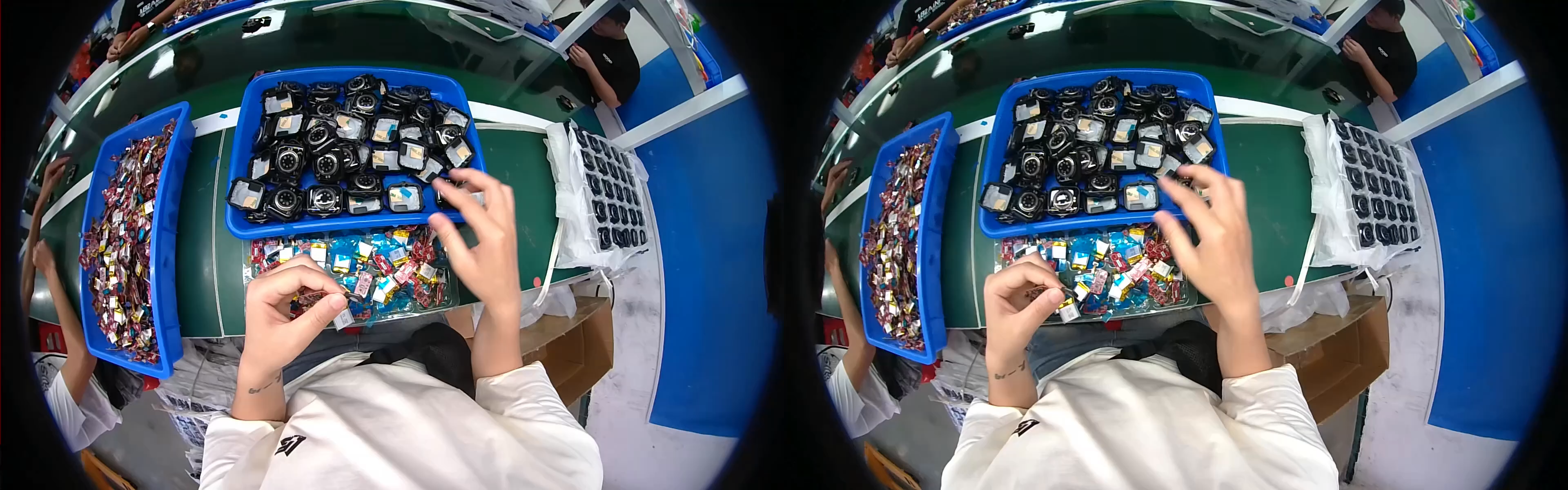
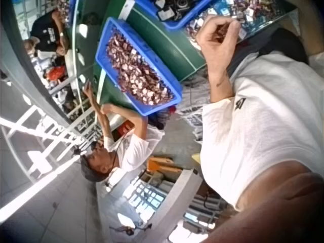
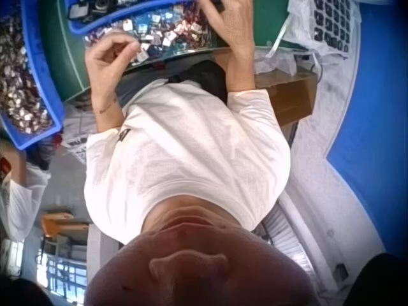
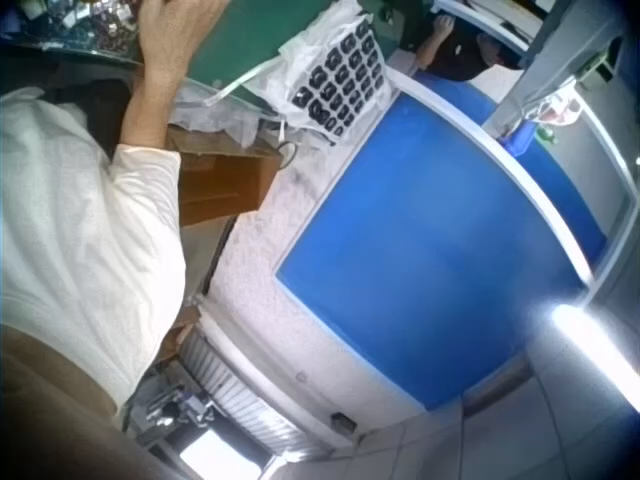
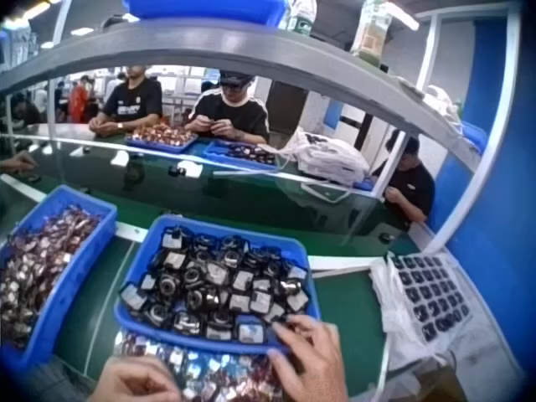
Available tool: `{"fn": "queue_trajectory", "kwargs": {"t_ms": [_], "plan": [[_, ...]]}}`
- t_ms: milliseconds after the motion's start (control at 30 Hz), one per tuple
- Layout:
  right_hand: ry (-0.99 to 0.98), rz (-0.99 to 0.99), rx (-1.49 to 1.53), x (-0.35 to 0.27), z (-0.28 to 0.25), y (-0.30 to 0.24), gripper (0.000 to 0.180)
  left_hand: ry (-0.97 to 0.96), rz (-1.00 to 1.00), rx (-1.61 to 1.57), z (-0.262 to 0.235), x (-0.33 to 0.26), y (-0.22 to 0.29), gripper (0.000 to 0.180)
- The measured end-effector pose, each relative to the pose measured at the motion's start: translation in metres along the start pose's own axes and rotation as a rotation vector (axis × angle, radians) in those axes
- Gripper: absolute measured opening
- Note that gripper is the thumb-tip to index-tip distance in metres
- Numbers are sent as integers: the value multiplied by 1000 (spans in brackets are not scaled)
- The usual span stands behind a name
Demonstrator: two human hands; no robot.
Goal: The recorder is assembling small electronic components into circular housing units on a production line.
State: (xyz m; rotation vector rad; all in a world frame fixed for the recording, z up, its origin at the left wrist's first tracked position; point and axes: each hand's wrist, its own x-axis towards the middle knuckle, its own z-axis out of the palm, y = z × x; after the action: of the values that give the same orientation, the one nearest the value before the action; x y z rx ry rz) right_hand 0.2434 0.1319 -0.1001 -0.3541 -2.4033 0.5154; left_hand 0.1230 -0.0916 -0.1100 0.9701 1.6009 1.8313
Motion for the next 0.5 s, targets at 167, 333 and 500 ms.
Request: {"fn": "queue_trajectory", "kwargs": {"t_ms": [167,333,500], "plan": [[-34,77,-450,-1,-20,37,37,-1,-13,-34,3,-1,-3,6],[106,401,233,-14,-13,32,21,-23,18,40,8,2,-6,7],[37,343,924,-16,12,-4,48,7,118,104,16,6,-7,7]]}}
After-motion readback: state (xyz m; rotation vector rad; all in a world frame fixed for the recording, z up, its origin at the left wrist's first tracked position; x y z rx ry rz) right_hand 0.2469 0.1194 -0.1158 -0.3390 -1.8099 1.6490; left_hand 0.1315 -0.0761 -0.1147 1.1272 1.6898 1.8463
